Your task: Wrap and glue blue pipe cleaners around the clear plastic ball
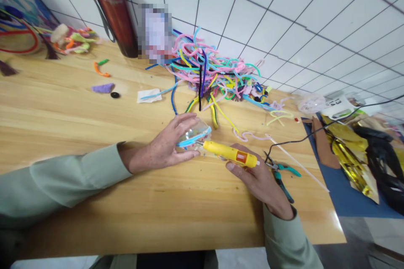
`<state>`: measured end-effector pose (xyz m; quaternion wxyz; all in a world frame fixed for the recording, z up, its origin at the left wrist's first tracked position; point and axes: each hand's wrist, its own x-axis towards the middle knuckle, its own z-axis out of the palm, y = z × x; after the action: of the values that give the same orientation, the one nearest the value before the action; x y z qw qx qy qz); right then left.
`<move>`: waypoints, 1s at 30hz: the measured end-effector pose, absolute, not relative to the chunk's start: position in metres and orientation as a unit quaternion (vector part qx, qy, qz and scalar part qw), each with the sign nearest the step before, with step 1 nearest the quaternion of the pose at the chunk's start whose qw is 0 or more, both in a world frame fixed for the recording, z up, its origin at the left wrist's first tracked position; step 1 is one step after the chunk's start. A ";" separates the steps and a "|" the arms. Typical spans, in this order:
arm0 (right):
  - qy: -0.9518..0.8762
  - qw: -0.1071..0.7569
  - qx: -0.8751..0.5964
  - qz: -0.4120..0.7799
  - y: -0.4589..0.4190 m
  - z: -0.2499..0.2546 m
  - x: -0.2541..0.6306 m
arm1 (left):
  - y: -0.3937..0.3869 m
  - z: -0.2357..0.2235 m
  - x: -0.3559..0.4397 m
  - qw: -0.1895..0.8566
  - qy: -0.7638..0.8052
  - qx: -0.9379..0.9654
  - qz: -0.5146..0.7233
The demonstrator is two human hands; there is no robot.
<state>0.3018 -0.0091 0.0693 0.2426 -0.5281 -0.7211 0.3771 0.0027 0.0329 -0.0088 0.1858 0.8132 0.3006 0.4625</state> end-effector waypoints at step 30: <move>-0.723 0.245 -0.519 0.384 -0.007 0.069 0.302 | 0.032 -0.006 0.002 0.192 0.305 0.814 0.456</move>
<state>0.3018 -0.0070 0.0687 0.2455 -0.5195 -0.7227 0.3841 0.0023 0.0323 -0.0063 0.1923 0.8137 0.3046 0.4561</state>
